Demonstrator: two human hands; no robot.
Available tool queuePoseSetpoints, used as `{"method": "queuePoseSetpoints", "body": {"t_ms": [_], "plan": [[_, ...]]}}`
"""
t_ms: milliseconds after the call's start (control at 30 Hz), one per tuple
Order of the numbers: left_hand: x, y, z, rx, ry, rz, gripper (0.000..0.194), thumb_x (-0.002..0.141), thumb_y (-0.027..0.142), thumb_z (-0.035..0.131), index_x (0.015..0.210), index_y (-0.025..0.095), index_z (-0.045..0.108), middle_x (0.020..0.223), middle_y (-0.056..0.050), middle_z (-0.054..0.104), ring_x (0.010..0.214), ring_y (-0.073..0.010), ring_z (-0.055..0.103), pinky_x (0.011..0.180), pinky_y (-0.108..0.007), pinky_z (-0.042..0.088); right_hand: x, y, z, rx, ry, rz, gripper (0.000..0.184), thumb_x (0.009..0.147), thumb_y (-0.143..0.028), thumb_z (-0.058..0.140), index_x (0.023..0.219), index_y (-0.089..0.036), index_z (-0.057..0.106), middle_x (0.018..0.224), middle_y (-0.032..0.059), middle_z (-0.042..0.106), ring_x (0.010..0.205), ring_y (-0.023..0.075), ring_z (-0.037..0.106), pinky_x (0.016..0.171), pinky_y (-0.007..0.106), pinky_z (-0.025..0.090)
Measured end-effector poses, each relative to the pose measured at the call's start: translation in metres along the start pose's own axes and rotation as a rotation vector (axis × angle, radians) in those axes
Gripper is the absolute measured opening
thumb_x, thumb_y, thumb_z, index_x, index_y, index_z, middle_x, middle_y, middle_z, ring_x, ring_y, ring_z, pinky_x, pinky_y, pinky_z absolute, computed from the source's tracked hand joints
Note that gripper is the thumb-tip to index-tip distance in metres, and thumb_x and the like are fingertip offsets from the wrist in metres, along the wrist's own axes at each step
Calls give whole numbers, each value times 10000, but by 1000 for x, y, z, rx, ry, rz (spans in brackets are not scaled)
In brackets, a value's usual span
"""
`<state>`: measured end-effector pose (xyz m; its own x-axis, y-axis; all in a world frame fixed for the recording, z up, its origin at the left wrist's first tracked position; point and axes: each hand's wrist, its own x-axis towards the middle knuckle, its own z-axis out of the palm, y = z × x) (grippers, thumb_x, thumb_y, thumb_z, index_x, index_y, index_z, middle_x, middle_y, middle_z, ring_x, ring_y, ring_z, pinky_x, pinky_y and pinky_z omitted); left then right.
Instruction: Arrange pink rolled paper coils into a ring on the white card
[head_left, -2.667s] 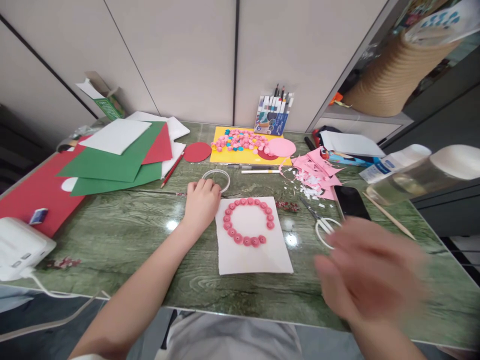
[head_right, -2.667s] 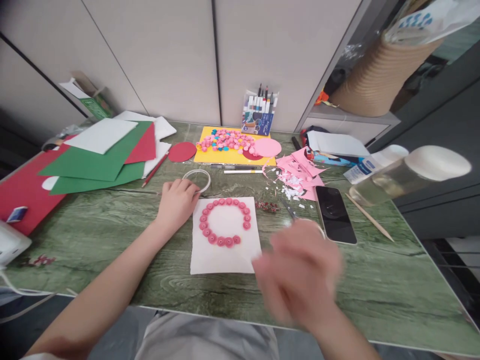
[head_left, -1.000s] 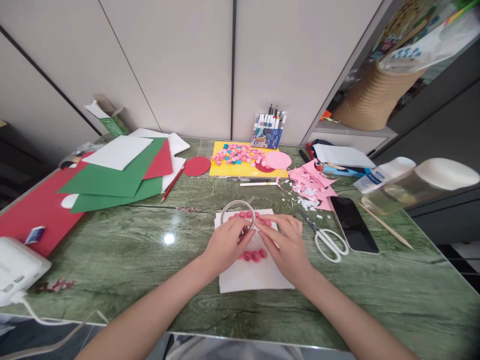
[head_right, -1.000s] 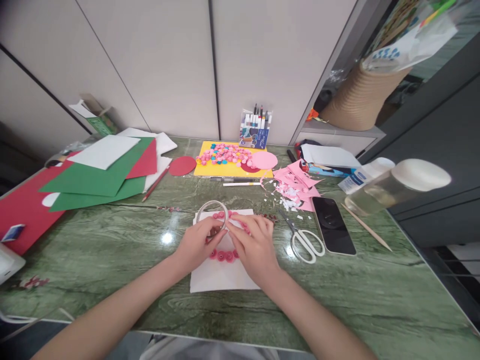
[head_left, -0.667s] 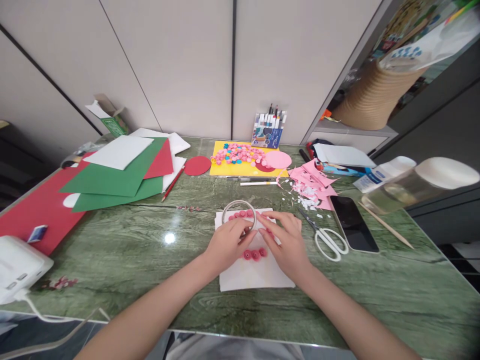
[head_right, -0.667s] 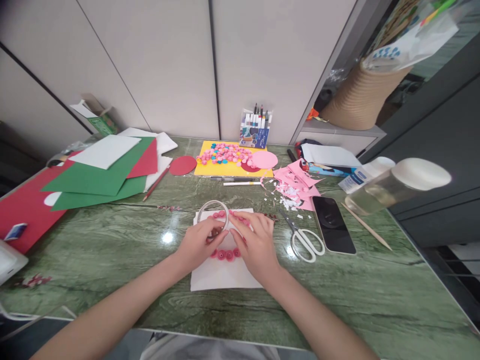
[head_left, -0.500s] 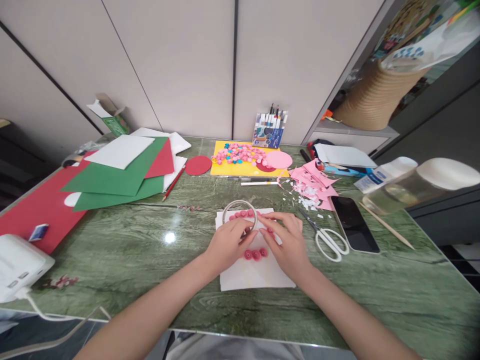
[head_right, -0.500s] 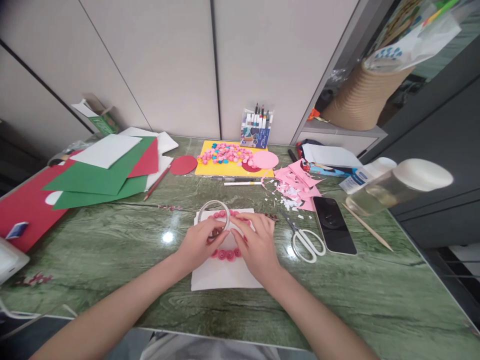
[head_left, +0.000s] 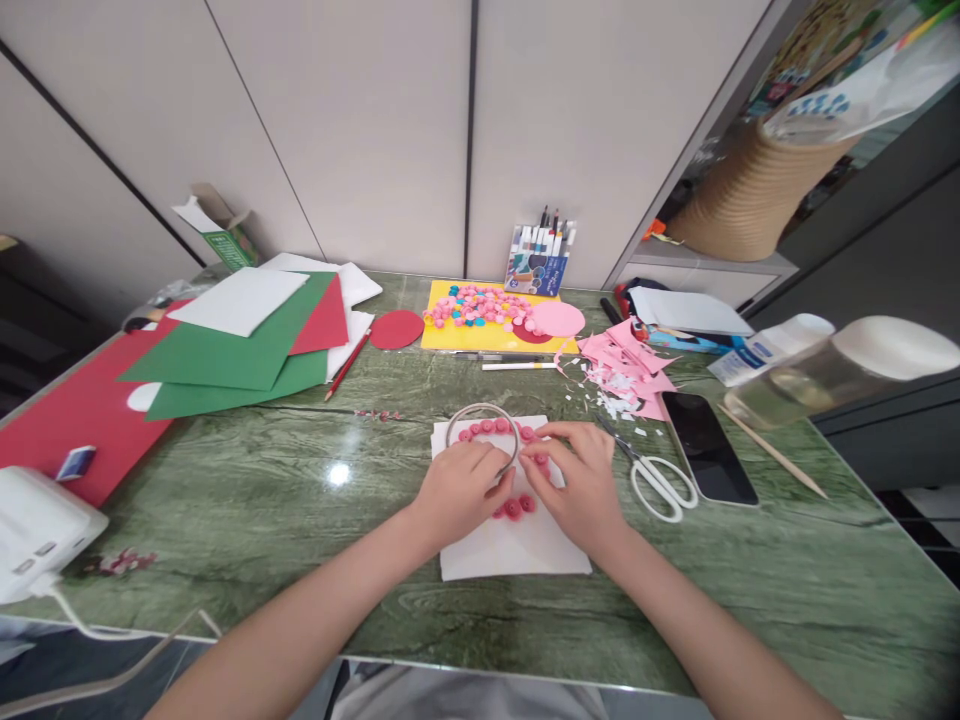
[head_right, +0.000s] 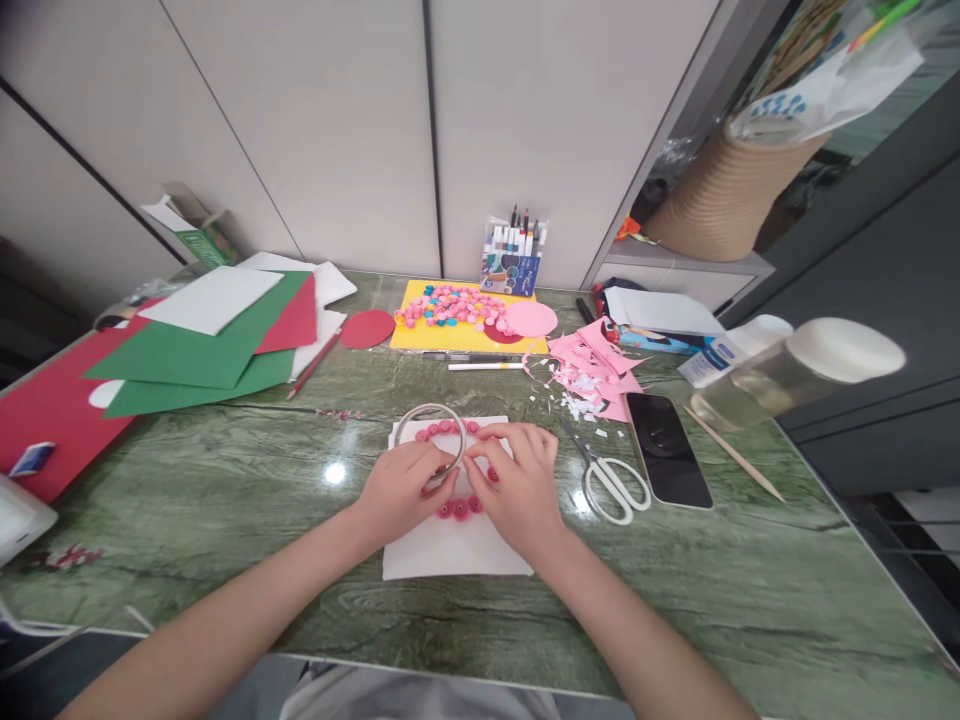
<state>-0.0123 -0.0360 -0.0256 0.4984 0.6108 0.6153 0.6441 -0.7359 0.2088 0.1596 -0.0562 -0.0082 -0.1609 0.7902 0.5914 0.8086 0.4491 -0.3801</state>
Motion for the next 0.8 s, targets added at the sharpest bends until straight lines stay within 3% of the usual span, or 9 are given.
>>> {"method": "queuePoseSetpoints", "body": {"t_ms": [233, 500, 633, 800], "plan": [[0, 2, -1, 43, 11, 40, 145, 812, 178, 491, 679, 187, 548, 559, 11, 539, 551, -121, 515, 558, -243, 395, -2, 0, 3, 25, -14, -3, 51, 758, -182, 602, 737, -224, 583, 910, 16, 600, 879, 181, 521, 822, 376, 311], [-4, 6, -2, 21, 125, 88, 112, 767, 144, 552, 664, 185, 535, 538, 20, 530, 526, -115, 493, 529, -247, 381, -3, -10, 2, 92, 83, 81, 78, 743, -180, 592, 678, -222, 586, 861, 30, 540, 848, 192, 501, 774, 376, 354], [-3, 6, -5, -10, 175, 89, 104, 775, 149, 554, 685, 193, 527, 536, 31, 532, 526, -106, 497, 533, -240, 386, -4, -15, 1, 101, 133, 58, 65, 753, -192, 596, 695, -223, 592, 844, 29, 528, 828, 189, 502, 765, 382, 363], [-3, 17, -8, -100, 232, 155, 55, 753, 151, 583, 736, 187, 545, 521, 36, 528, 489, -98, 475, 512, -239, 368, 1, 4, 7, 29, 112, 146, 67, 775, -214, 595, 710, -220, 610, 879, 39, 553, 874, 206, 509, 779, 401, 362]]}}
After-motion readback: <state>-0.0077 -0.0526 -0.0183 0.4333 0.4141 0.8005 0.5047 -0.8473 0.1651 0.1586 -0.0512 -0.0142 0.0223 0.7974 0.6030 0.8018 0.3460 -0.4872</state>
